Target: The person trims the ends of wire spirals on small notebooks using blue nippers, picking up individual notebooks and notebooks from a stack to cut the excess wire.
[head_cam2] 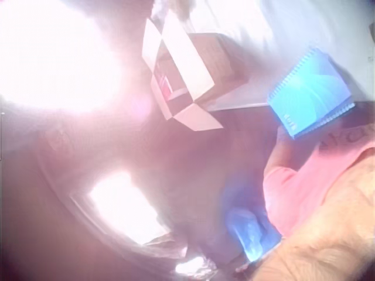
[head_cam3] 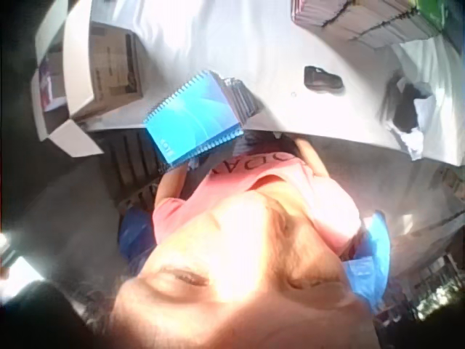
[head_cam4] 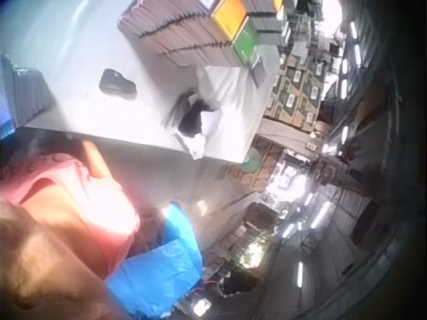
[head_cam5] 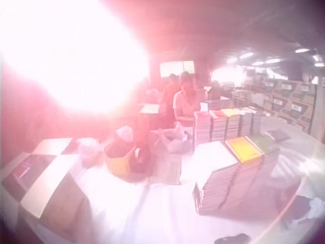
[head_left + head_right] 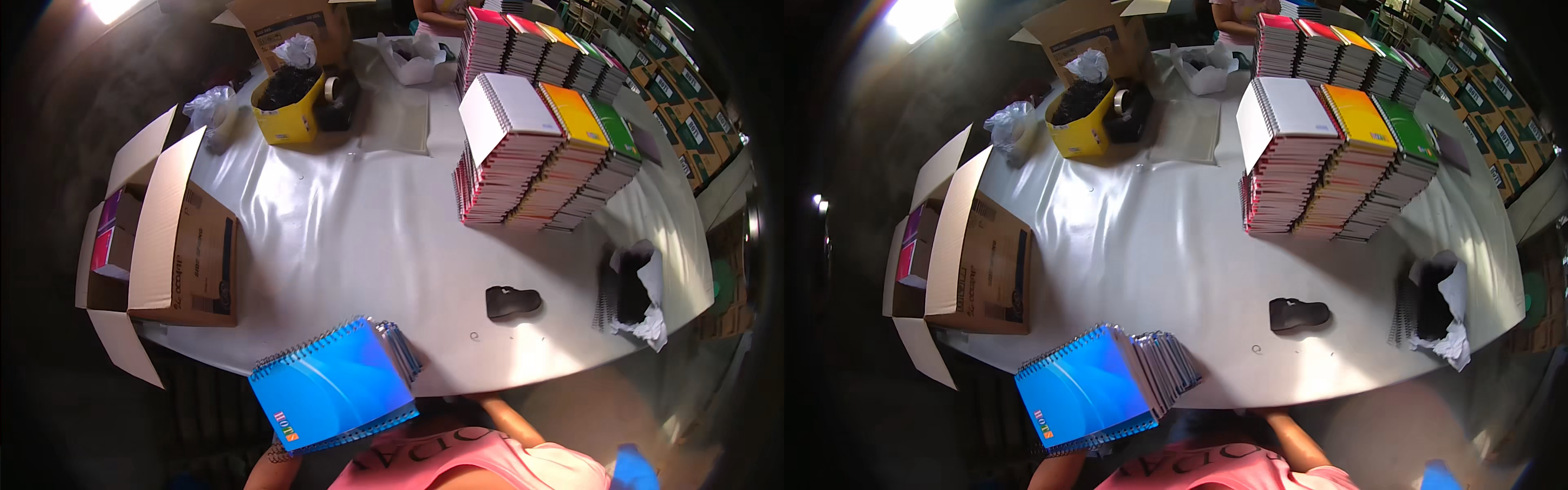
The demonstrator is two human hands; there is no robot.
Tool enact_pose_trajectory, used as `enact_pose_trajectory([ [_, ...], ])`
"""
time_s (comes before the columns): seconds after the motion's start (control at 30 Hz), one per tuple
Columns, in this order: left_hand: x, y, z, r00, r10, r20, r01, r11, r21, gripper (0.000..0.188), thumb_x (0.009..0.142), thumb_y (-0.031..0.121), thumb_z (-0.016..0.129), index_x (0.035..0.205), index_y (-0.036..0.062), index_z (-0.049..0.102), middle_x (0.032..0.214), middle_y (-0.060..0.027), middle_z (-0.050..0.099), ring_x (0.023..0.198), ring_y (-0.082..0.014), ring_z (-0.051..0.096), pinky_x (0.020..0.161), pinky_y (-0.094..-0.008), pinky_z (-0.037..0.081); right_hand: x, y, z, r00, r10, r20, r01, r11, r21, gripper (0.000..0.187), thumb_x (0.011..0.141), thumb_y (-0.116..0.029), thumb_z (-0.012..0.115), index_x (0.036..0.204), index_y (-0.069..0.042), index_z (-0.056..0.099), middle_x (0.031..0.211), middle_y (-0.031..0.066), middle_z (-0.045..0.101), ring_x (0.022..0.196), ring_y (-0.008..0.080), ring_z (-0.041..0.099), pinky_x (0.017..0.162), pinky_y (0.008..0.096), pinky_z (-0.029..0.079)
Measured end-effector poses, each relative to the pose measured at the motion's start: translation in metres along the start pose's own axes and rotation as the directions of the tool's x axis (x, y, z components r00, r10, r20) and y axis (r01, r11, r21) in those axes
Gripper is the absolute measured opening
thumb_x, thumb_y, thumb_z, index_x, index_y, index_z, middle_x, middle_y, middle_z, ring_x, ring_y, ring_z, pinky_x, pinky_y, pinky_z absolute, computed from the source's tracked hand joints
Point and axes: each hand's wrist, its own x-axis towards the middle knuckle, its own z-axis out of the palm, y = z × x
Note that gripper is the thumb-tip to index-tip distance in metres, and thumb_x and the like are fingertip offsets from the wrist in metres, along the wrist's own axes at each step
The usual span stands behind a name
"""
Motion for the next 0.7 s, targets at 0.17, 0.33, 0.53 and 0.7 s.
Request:
enact_pose_trajectory([
  [0.17, -0.002, 0.022, 0.009, 1.000, -0.010, -0.001, 0.010, 1.000, -0.009, 0.021, 0.087, 0.031, 0.054, 0.092, 0.0108, 0.055, 0.078, 0.0011, 0.050, 0.064, -0.0110, 0.042, 0.054, -0.0283, 0.035, -0.006, 0.011, 0.005, 0.999, 0.023, 0.046, -0.025, 0.999, 0.037, 0.050, 0.081, -0.038, 0.057, 0.120, -0.007, 0.056, 0.118, 0.0226, 0.056, 0.112, 0.0388, 0.051, 0.097, 0.0455, 0.038],
  [0.33, -0.003, 0.002, 0.019, 1.000, -0.004, 0.002, 0.004, 0.998, -0.069, 0.025, 0.088, 0.036, 0.052, 0.095, 0.0116, 0.054, 0.080, 0.0016, 0.050, 0.064, -0.0106, 0.041, 0.054, -0.0273, 0.034, -0.016, 0.028, 0.026, 0.998, 0.018, 0.057, -0.018, 1.000, 0.003, 0.051, 0.081, -0.039, 0.057, 0.120, -0.007, 0.056, 0.118, 0.0226, 0.056, 0.111, 0.0392, 0.051, 0.098, 0.0454, 0.038],
  [0.53, -0.008, -0.033, 0.026, 0.996, 0.093, -0.010, -0.091, 0.951, -0.295, 0.031, 0.089, 0.042, 0.050, 0.100, 0.0126, 0.053, 0.082, 0.0021, 0.049, 0.065, -0.0100, 0.040, 0.054, -0.0262, 0.033, -0.025, 0.050, 0.057, 0.999, -0.041, 0.024, 0.043, 0.998, -0.051, 0.052, 0.081, -0.040, 0.057, 0.121, -0.007, 0.055, 0.118, 0.0226, 0.056, 0.111, 0.0396, 0.051, 0.098, 0.0452, 0.038],
  [0.7, -0.020, -0.028, 0.048, 0.910, 0.407, -0.080, -0.311, 0.544, -0.779, 0.036, 0.090, 0.046, 0.048, 0.104, 0.0134, 0.052, 0.085, 0.0026, 0.049, 0.065, -0.0096, 0.039, 0.054, -0.0252, 0.032, -0.031, 0.009, 0.018, 0.877, 0.048, 0.478, 0.003, 0.994, -0.105, 0.046, 0.083, -0.036, 0.057, 0.120, -0.007, 0.053, 0.113, 0.0223, 0.058, 0.106, 0.0385, 0.055, 0.092, 0.0434, 0.044],
])
